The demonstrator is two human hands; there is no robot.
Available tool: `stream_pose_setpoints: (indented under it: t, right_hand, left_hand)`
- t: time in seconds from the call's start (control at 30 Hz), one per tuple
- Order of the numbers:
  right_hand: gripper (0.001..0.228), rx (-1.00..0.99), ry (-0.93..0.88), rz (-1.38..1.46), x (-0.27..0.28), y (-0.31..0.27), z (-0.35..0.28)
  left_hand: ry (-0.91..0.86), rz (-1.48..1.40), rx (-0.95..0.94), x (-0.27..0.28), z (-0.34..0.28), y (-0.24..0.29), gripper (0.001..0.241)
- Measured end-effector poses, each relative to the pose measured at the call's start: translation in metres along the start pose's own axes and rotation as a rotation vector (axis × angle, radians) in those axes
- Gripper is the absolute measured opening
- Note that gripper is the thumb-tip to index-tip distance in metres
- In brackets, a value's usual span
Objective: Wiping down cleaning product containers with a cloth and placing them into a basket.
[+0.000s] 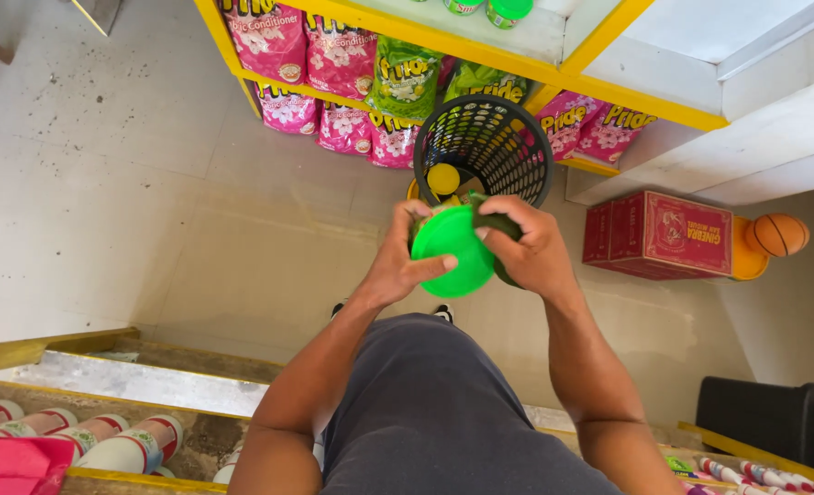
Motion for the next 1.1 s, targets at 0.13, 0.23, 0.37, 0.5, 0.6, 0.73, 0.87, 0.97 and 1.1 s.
stream_pose_setpoints:
  t: [0.13,0.23,0.37,0.5,0.6,0.73,0.87,0.97,1.1]
  right_hand:
    - [0.027,0.092,-0.176,-0.189,0.0,-0.031,0.008]
    - [0.029,0.124,-0.233,-0.236,-0.007,-0.037,0.009]
    - [0.02,0.087,-0.089,-0.054,-0.005,-0.021,0.003]
    - [0.022,0.026,0.092,0.133,-0.009,0.014,-0.016]
    - [0.017,0.025,0.145,0.245,-0.023,0.012,-0.031]
    - [0.02,0.328,0.226,-0.027,-0.037,-0.03,-0.046]
    - [0.02,0.405,0.279,-0.275,-0.056,-0.055,-0.052]
    - [0.021,0.412,0.278,-0.415,-0.068,-0.076,-0.051]
    - [0.021,0.403,0.302,-0.498,-0.067,-0.071,-0.051]
  left_hand:
    - [-0.118,-0.071,0.097,0.001,0.004,-0.002,0.087]
    - [-0.091,-0.017,0.125,0.004,0.001,-0.009,0.071]
    - [0.027,-0.033,0.029,0.006,0.001,0.002,0.062]
    - [0.239,-0.159,-0.036,0.013,0.002,0.01,0.06]
    - [0.39,-0.317,-0.081,0.019,0.007,0.012,0.054]
    - [0.463,-0.406,-0.09,0.02,0.01,0.012,0.05]
    - [0.508,-0.407,-0.089,0.008,0.01,0.021,0.049]
    - [0.515,-0.39,-0.088,0.004,0.011,0.02,0.05]
    - [0.544,-0.372,-0.064,0.009,0.011,0.02,0.047]
Point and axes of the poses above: each hand's wrist, its own z-axis towards the middle knuckle, its own x-axis out of the back of the hand, y = z × x, the point moved 6 cm from there along z, towards the middle knuckle, and after that the axes turned 10 degrees about -y, right-handed, at the moved point
